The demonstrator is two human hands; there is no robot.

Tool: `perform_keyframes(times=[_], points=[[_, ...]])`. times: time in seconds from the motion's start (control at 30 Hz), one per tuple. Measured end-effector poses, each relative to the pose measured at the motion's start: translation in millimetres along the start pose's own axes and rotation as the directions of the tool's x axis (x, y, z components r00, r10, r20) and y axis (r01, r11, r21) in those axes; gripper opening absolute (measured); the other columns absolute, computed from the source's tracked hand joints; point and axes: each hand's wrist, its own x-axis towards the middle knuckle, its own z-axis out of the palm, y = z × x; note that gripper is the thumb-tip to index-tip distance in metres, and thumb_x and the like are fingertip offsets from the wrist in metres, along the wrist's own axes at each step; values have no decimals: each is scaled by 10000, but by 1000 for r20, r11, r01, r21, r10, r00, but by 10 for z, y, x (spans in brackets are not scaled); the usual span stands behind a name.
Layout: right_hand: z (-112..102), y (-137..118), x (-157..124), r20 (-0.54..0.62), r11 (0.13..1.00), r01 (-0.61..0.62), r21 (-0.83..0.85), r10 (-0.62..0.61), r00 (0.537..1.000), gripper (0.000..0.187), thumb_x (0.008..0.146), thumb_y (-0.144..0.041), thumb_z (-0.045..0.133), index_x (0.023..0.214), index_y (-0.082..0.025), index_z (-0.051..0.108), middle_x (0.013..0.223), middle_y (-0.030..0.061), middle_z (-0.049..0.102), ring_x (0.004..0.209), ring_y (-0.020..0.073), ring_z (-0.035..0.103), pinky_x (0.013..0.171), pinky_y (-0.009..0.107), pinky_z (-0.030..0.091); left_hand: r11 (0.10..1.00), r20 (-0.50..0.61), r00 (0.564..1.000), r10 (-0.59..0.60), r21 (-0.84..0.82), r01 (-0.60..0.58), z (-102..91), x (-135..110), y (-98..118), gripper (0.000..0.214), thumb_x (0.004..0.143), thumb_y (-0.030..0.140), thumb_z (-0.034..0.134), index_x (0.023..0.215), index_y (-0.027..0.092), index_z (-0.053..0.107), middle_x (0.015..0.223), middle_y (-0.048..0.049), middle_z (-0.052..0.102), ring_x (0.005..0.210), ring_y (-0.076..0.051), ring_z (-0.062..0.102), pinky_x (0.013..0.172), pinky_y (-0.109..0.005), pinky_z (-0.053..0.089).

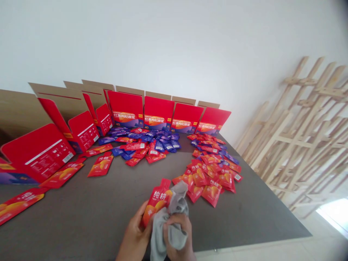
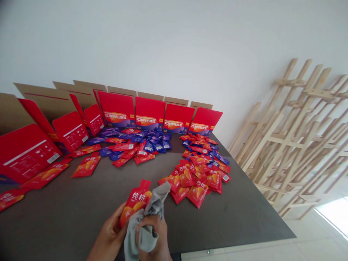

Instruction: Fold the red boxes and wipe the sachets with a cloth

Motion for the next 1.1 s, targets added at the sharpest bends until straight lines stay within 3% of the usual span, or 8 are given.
perform_keyframes(times=[0.1, 0.27, 0.4, 0.53, 0.63, 0.77, 0.9, 1.1], points=[[-1, -91, 146, 300, 998, -54, -19, 57, 952, 273, 829, -68, 626, 1018, -264, 622, 947, 15, 664, 802, 159, 670, 720, 235, 535, 997, -57, 996, 75, 42, -72, 2, 14, -3, 826, 722, 749, 713, 1293, 153, 709, 1296, -154, 746, 1268, -364, 667, 1107, -461, 526], [10, -146, 204, 406, 992, -114, -47, 124, 906, 295, 792, -63, 634, 1017, -251, 606, 965, 15, 635, 821, 154, 669, 737, 226, 530, 981, -124, 983, 137, 158, -117, -31, 4, 83, 785, 809, 791, 584, 1278, 182, 746, 1309, -121, 741, 1262, -352, 674, 1100, -455, 527], [25, -95, 164, 387, 994, -96, -43, 105, 916, 287, 814, -62, 608, 1021, -261, 603, 973, 11, 634, 828, 150, 662, 738, 221, 529, 965, -41, 984, 173, 208, -161, -60, -11, 119, 747, 846, 774, 551, 1282, 203, 752, 1295, -108, 750, 1268, -339, 672, 1110, -458, 517], [17, -9, 95, 160, 996, -82, -39, 88, 983, 235, 886, -82, 574, 1022, -275, 579, 913, -4, 628, 795, 146, 630, 745, 230, 518, 943, 192, 969, 157, 261, -205, -87, -21, 134, 627, 918, 691, 512, 1272, 236, 760, 1323, -92, 739, 1313, -309, 645, 1181, -445, 444], [-14, -3, 62, 54, 995, -84, -52, 87, 995, 190, 914, -117, 581, 1012, -277, 557, 859, -18, 615, 754, 148, 615, 725, 237, 504, 948, 215, 970, 117, 265, -174, -148, 107, 257, 629, 931, 669, 497, 1290, 213, 736, 1343, -107, 728, 1329, -328, 627, 1160, -458, 467], [-45, -116, 143, 363, 995, -39, -89, 69, 929, 248, 813, -117, 638, 998, -273, 589, 896, -10, 645, 790, 170, 646, 730, 260, 495, 942, 115, 980, 160, 280, -186, -155, 522, 604, 658, 920, 638, 529, 1348, 157, 663, 1359, -138, 709, 1291, -343, 630, 1111, -456, 497], [-25, -212, 255, 561, 989, -98, -114, 146, 815, 355, 712, -87, 665, 1013, -267, 608, 964, -3, 671, 834, 185, 674, 733, 266, 483, 963, 235, 961, 147, 187, -193, 215, 1011, 916, 486, 958, 419, 555, 1373, 172, 610, 1310, -119, 713, 1218, -266, 657, 1043, -361, 519], [0, -202, 223, 561, 975, -155, -160, 219, 798, 426, 656, -59, 676, 1024, -268, 625, 991, -6, 683, 856, 185, 682, 774, 266, 490, 974, 540, 841, 1, 191, -123, 1305, 1463, 844, 380, 917, 145, 556, 1292, 129, 616, 1031, -112, 760, 875, -194, 728, 794, -295, 579]])
